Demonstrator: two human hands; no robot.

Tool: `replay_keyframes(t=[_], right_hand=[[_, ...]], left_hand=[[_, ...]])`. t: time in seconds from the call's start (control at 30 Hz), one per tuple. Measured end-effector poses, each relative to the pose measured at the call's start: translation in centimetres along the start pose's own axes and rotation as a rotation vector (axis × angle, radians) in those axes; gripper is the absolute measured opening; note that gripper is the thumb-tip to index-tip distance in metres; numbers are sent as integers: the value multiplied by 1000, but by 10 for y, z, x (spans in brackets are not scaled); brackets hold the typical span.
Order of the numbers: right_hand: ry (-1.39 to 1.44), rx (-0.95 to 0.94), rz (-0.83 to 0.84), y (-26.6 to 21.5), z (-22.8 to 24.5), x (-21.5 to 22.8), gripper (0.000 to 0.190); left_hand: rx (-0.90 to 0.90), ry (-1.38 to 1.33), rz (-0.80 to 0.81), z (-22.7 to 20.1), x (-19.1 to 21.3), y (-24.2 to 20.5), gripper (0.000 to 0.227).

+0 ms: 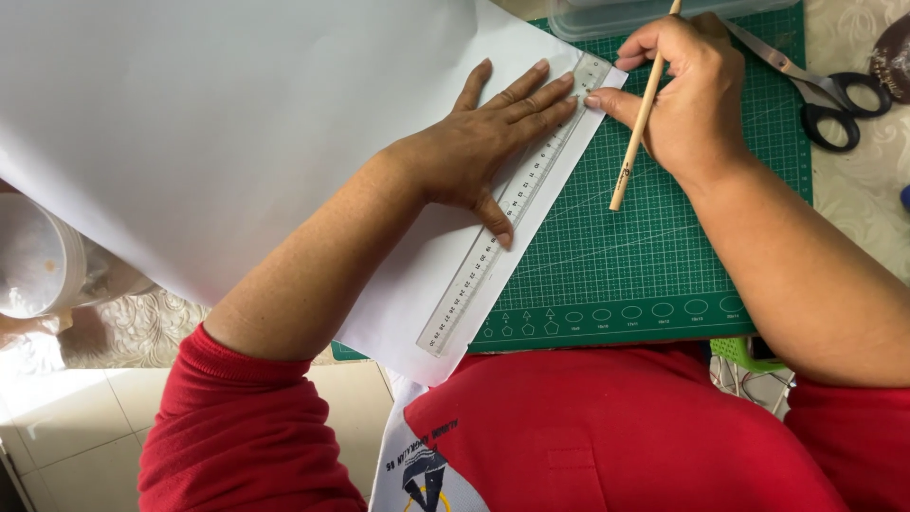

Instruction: Measuring, marking, and folding white and patterned paper on a cutting mat in a workshop environment.

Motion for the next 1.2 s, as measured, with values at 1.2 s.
replay_keyframes(t=[1.2], right_hand=[[66,-66,-18,3,3,2,23]], left_hand=[[-17,28,-31,4,-5,1,155]])
Point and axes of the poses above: each hand's wrist, its own y-axis towards the middle knuckle, its own x-axis out of the back of the hand, z = x × y, the point moved 2 cm from there along y, towards the middle knuckle, and after that the axes turned 7 degrees about z, right-handed, at the moved point
